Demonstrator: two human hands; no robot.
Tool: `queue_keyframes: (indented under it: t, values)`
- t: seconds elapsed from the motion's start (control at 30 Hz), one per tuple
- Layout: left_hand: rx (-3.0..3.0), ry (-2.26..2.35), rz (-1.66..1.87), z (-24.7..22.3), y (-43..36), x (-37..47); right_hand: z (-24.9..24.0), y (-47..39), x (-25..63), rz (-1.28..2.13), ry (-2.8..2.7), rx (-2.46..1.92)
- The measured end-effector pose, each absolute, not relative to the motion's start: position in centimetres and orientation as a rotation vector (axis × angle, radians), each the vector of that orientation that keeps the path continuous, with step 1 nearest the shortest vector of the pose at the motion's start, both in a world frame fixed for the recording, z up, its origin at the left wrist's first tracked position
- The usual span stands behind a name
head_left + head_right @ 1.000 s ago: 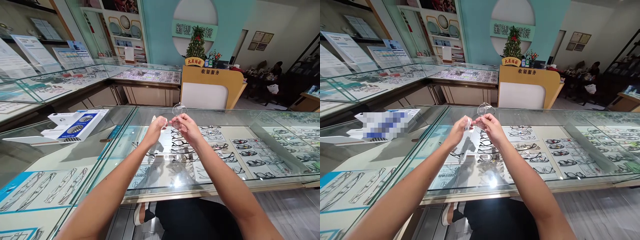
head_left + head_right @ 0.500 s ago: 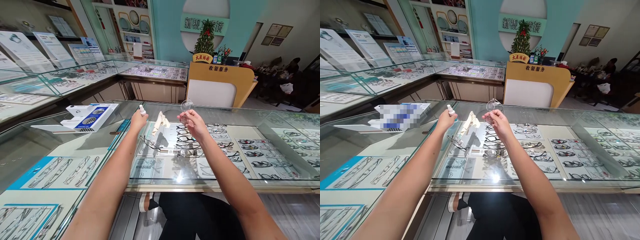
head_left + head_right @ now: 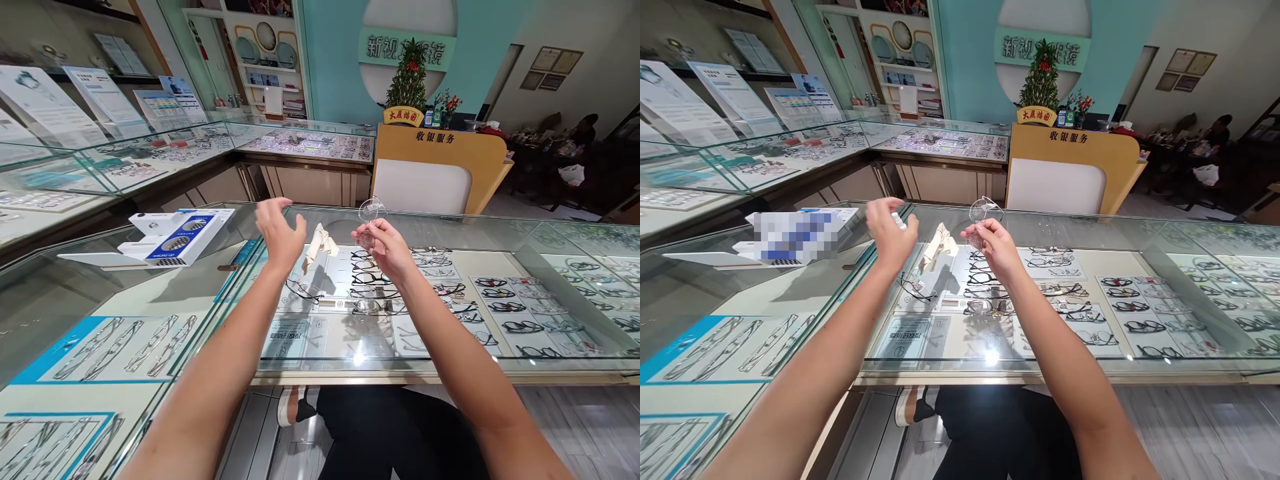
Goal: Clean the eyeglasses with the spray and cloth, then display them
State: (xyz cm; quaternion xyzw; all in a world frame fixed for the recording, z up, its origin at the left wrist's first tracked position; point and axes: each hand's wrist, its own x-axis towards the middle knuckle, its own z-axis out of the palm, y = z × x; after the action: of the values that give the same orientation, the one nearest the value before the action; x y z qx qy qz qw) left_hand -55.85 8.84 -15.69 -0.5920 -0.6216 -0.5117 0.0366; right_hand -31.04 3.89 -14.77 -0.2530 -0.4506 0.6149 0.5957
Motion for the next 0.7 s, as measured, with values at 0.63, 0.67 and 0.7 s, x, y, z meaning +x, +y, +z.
queue_keyframes:
  t: [0.63, 0.67, 0.7]
  values:
    - [-2.271, -2.408, -1.893, -17.6, 10.9, -56.1, -14.5, 3.7, -31.1, 1.440, -1.035, -0.586]
    - [-2.288, -2.414, -1.977, -17.4, 10.7, -56.0, -14.5, 3.7, -31.1, 1.439, -1.033, -0.582]
    - [-2.323, -2.414, -2.041, -17.1, 10.5, -55.9, -14.5, 3.7, -31.1, 1.437, -1.032, -0.578]
